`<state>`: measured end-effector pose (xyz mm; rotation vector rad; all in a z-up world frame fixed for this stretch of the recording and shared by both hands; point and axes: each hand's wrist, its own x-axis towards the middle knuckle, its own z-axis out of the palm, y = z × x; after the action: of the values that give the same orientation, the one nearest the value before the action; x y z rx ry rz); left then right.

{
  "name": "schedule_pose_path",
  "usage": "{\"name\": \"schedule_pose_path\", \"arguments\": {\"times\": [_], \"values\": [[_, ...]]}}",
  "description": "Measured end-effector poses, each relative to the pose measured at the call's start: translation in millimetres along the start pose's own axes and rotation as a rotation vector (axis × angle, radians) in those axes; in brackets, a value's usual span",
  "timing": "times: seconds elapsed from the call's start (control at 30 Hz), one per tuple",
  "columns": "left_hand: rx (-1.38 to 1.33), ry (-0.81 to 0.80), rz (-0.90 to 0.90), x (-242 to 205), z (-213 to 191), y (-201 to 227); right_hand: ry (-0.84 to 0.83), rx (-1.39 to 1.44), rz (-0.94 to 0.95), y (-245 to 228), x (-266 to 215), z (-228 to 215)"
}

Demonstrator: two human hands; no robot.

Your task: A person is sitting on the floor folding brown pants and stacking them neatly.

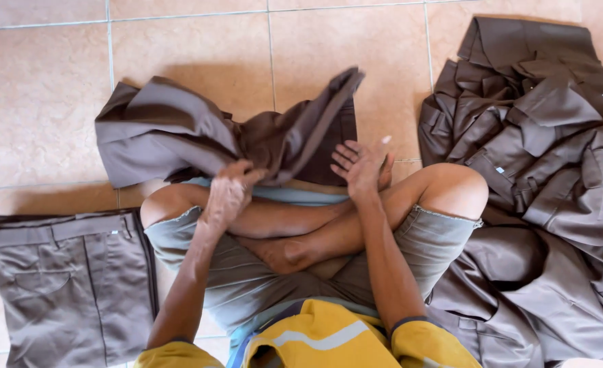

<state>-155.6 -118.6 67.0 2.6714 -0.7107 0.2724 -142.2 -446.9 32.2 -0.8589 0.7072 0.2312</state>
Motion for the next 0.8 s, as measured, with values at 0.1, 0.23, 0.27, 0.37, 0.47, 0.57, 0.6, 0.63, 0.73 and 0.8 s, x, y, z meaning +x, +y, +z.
{"name": "schedule_pose_path", "arguments": {"times": [0.1, 0.23, 0.27, 0.37, 0.47, 0.57, 0.6, 0.63, 0.73, 0.8], "values": [[-0.036, -0.202, -0.096, -47, 15, 1, 0.033, 0.144, -0.017, -4, -2, 5], [0.005, -0.178, -0.103, -51, 30, 2, 0.558, -0.413, -0.117, -42, -88, 65], [0.007, -0.189, -0.108, -44, 34, 1, 0.470, -0.770, 0.010, -54, -111, 79], [-0.059, -0.213, -0.177, -39, 66, -20, 0.252, -0.620, -0.253, -31, -5, 28], [-0.095, 0.007, -0.178, 0, 9, -28, 0.079, -0.498, -0.421, -20, 37, 59], [-0.112, 0.461, -0.192, 53, -90, 3, -0.271, -0.107, -0.547, -95, 13, 75], [-0.110, 0.464, -0.195, 52, -90, -3, -0.275, -0.109, -0.546, -100, 6, 81], [-0.088, 0.539, -0.191, 51, -90, -9, -0.347, -0.056, -0.620, -106, -1, 86], [-0.089, 0.562, -0.172, 46, -83, -12, -0.371, 0.039, -0.629, -98, 4, 80], [-0.116, 0.506, -0.157, 28, -58, -15, -0.319, 0.080, -0.563, -76, 32, 49]]}}
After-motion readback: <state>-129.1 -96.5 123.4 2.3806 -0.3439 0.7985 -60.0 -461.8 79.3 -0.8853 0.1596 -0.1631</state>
